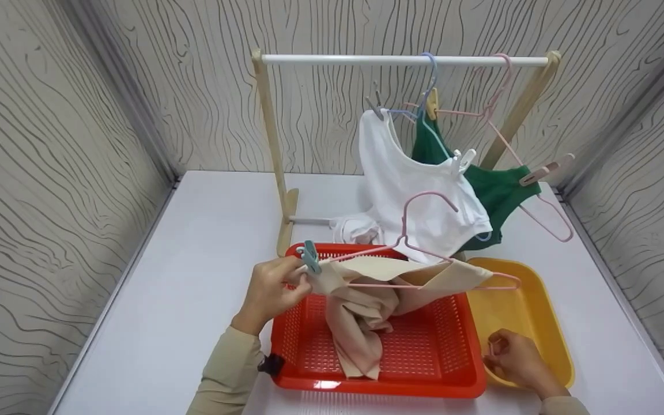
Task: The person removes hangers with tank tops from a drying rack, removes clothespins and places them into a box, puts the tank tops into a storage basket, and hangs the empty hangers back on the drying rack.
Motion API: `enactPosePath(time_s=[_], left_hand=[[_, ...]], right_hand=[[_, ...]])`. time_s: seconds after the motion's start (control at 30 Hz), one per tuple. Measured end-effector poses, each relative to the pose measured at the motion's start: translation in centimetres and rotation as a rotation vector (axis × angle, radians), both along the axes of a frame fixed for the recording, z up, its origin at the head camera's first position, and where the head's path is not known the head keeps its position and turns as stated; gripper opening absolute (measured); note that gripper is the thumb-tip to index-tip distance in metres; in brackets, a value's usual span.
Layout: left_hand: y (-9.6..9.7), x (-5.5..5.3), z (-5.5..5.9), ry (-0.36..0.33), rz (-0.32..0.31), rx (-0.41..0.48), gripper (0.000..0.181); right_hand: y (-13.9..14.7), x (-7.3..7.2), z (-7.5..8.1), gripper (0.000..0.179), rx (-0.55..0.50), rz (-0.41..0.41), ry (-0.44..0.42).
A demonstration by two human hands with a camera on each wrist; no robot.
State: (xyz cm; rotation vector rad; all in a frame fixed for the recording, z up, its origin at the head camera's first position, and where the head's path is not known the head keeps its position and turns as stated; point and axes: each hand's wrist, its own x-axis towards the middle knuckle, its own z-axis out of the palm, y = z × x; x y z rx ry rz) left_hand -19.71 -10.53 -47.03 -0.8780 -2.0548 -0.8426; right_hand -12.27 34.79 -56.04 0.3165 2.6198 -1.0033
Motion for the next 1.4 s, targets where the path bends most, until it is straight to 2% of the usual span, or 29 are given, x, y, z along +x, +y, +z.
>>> enactPosePath(time_s=[0.27,0.6,0.8,1.0,1.23,1.4], left_hand=[[0.1,-0.1,0.0,0.01,-0.004,-0.001,0.023],[0.1,0.0,0.0,-0.002,-0.004,-0.002,0.023],[0.2,0.0,0.1,-0.012,-0.009,0.0,0.023],[0.2,0.0,0.0,-0.003,0.001,-0.006,0.022],[0.2,0.1,0.0,-0.005,0.002,-0.011,0.021],[0.2,0.1,-0.1,-0.003,-0.001,-0.012,0.021]], right_hand=[[0.3,0.0,1.3,0.036,0.015,0.032,-0.008],[0.0,0.3,4.4,0.049,0.083,0.035,0.072],[-1.0,0.8,6.2,0.041,0.109,0.062,0.205],[-2.5,1.2,8.4,0.031,0.125,0.072,0.3],[-4.6,1.9,10.8,0.029,0.13,0.112,0.333],[-6.6,2.1,12.5,0.029,0.092,0.171,0.372]])
